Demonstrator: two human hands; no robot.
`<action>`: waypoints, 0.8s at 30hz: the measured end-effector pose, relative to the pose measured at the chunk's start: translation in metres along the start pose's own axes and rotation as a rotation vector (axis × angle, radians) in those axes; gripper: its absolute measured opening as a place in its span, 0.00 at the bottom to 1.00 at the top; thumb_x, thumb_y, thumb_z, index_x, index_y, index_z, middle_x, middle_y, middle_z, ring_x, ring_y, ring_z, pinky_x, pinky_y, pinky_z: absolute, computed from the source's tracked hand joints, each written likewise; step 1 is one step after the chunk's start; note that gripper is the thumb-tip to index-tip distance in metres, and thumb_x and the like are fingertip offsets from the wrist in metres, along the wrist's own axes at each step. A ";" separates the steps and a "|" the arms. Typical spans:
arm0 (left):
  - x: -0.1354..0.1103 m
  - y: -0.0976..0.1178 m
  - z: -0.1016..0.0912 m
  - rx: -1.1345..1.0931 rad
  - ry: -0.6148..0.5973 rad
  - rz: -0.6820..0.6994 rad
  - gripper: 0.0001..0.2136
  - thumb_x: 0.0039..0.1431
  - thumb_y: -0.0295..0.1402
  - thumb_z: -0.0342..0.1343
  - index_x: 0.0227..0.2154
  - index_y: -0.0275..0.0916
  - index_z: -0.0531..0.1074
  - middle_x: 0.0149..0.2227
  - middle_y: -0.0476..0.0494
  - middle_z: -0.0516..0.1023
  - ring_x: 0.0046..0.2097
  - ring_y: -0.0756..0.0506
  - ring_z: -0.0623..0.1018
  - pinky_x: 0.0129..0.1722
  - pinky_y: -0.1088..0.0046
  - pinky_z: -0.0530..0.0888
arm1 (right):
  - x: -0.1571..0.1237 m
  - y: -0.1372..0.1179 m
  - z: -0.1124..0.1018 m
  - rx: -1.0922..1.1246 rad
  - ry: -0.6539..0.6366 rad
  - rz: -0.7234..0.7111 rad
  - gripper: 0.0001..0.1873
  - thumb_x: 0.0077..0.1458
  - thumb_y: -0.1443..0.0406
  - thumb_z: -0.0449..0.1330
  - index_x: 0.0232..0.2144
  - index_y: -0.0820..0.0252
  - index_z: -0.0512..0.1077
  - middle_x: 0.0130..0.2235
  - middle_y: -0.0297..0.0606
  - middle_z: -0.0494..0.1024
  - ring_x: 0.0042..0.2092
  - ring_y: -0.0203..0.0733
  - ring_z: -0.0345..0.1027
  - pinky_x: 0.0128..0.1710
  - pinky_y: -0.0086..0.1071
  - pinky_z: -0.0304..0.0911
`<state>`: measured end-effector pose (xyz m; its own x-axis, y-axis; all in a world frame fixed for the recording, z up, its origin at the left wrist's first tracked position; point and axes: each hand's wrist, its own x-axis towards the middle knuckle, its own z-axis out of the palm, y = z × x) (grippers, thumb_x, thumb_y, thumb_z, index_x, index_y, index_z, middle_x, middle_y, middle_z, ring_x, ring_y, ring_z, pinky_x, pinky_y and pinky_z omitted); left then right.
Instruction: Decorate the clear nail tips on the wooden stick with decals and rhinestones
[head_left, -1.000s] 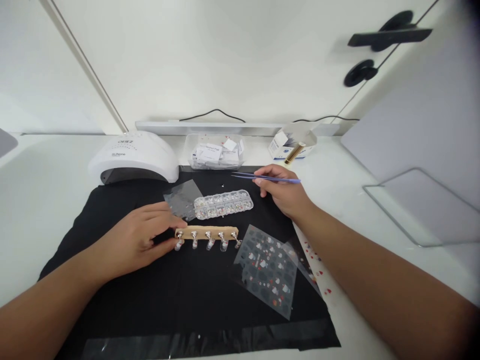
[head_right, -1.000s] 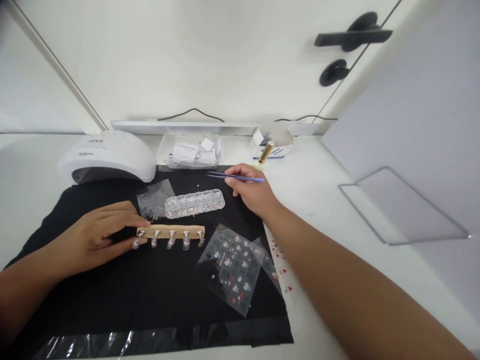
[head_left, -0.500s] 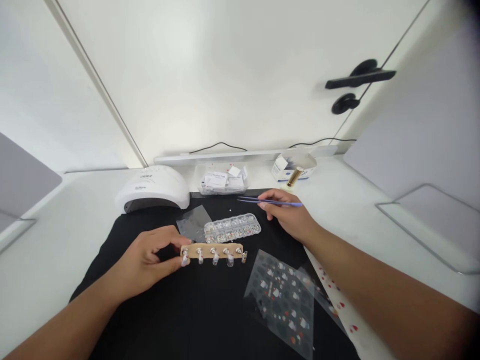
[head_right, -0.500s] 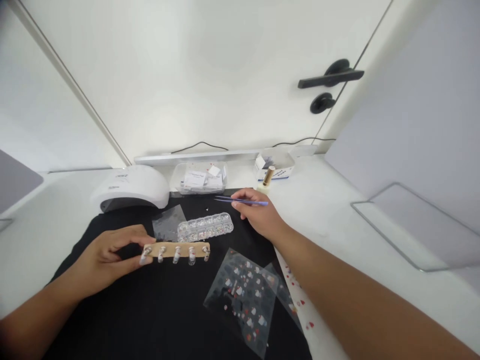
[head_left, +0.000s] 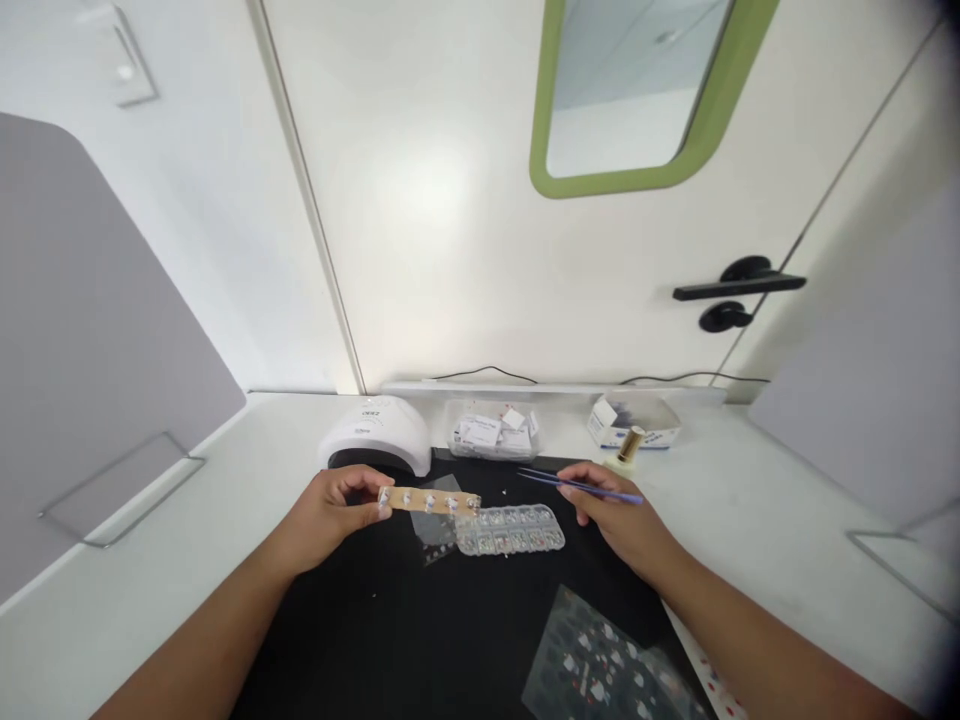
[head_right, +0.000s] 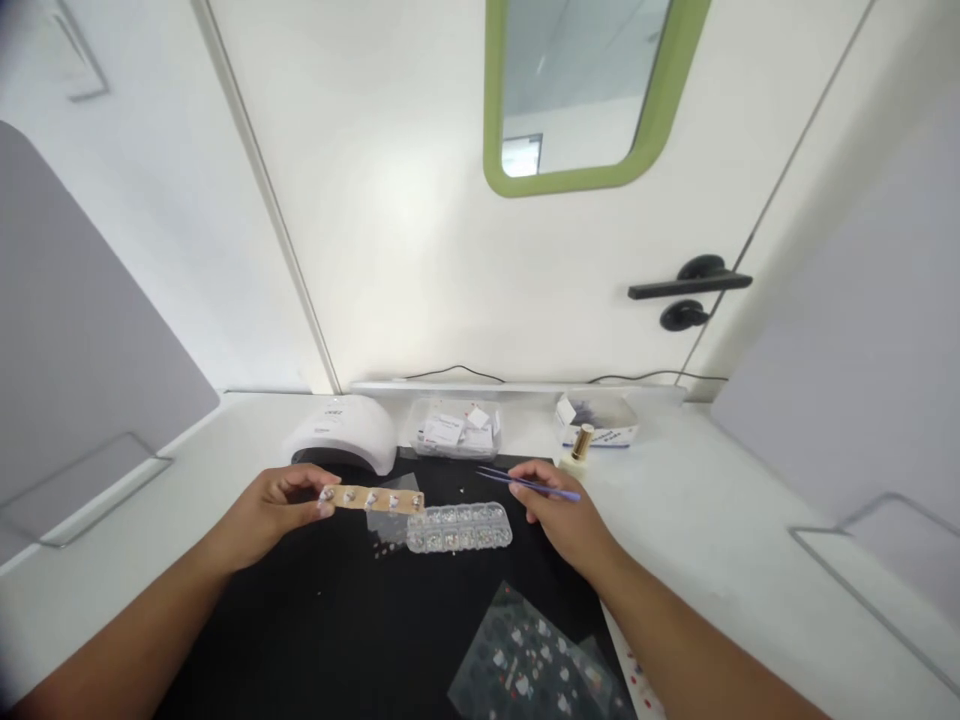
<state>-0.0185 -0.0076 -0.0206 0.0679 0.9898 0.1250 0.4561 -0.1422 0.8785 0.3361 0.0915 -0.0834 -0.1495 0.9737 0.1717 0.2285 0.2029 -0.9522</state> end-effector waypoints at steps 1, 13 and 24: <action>-0.001 0.003 -0.008 0.004 0.024 -0.001 0.12 0.53 0.40 0.65 0.36 0.38 0.78 0.37 0.42 0.81 0.39 0.43 0.78 0.43 0.63 0.76 | 0.000 -0.002 0.000 -0.001 -0.005 -0.003 0.13 0.45 0.54 0.65 0.31 0.55 0.76 0.18 0.29 0.70 0.21 0.39 0.63 0.23 0.34 0.60; -0.042 -0.023 -0.079 0.096 0.076 -0.172 0.15 0.53 0.46 0.65 0.35 0.40 0.79 0.34 0.42 0.79 0.36 0.43 0.77 0.38 0.65 0.77 | 0.000 -0.001 0.001 0.008 0.003 0.020 0.15 0.45 0.53 0.66 0.32 0.55 0.76 0.18 0.29 0.69 0.21 0.39 0.64 0.25 0.34 0.59; -0.043 -0.058 -0.086 0.082 0.056 -0.258 0.15 0.51 0.44 0.67 0.35 0.39 0.77 0.33 0.44 0.78 0.32 0.46 0.74 0.32 0.72 0.73 | 0.000 0.005 0.000 0.055 0.018 0.070 0.15 0.45 0.55 0.67 0.33 0.56 0.75 0.20 0.29 0.70 0.22 0.37 0.62 0.26 0.32 0.55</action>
<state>-0.1243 -0.0413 -0.0377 -0.1078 0.9917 -0.0706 0.5223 0.1169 0.8447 0.3373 0.0927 -0.0879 -0.1178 0.9871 0.1086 0.1845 0.1292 -0.9743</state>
